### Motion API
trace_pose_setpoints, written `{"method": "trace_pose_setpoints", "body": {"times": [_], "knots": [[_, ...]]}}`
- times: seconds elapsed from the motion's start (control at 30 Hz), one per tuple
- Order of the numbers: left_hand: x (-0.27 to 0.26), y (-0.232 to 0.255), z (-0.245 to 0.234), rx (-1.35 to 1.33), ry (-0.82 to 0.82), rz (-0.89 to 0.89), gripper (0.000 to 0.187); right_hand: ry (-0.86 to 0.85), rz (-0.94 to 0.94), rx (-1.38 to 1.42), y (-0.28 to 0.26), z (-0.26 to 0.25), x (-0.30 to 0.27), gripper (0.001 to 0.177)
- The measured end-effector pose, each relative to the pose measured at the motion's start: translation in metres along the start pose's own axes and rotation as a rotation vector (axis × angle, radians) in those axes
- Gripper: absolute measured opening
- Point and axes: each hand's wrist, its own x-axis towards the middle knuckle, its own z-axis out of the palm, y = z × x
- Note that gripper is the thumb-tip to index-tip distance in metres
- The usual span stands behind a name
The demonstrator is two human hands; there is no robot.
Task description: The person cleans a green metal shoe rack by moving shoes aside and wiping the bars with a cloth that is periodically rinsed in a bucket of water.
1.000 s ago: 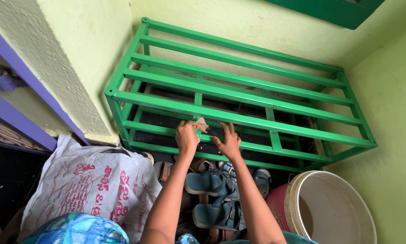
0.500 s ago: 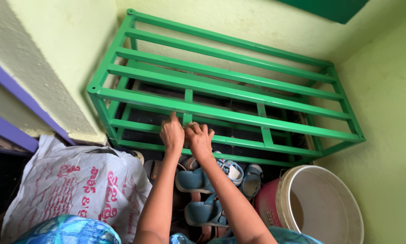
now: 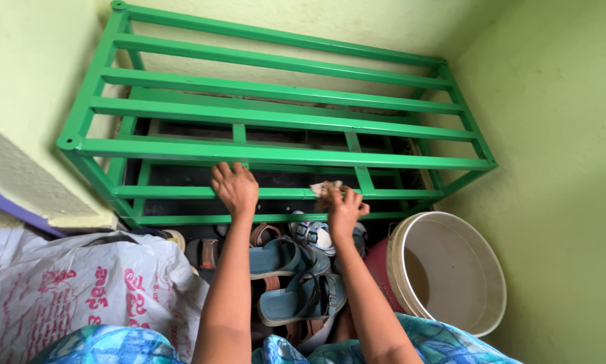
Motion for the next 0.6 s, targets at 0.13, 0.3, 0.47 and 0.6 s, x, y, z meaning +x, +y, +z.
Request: {"method": "trace_pose_setpoints", "body": {"times": [0.13, 0.3, 0.47, 0.6], "knots": [[-0.002, 0.0, 0.001, 0.016, 0.051, 0.034, 0.023, 0.057, 0.174, -0.081, 0.064, 0.014, 0.003, 0.043], [-0.004, -0.002, 0.003, 0.035, 0.044, 0.067, 0.023, 0.051, 0.455, 0.072, 0.102, 0.008, 0.031, 0.03], [-0.004, -0.002, 0.002, 0.017, 0.055, 0.092, 0.025, -0.155, 0.427, 0.0, 0.087, -0.001, 0.052, 0.03], [0.0, -0.001, 0.004, 0.048, 0.083, 0.089, 0.025, -0.082, 0.314, -0.031, 0.088, 0.019, 0.068, 0.019]]}}
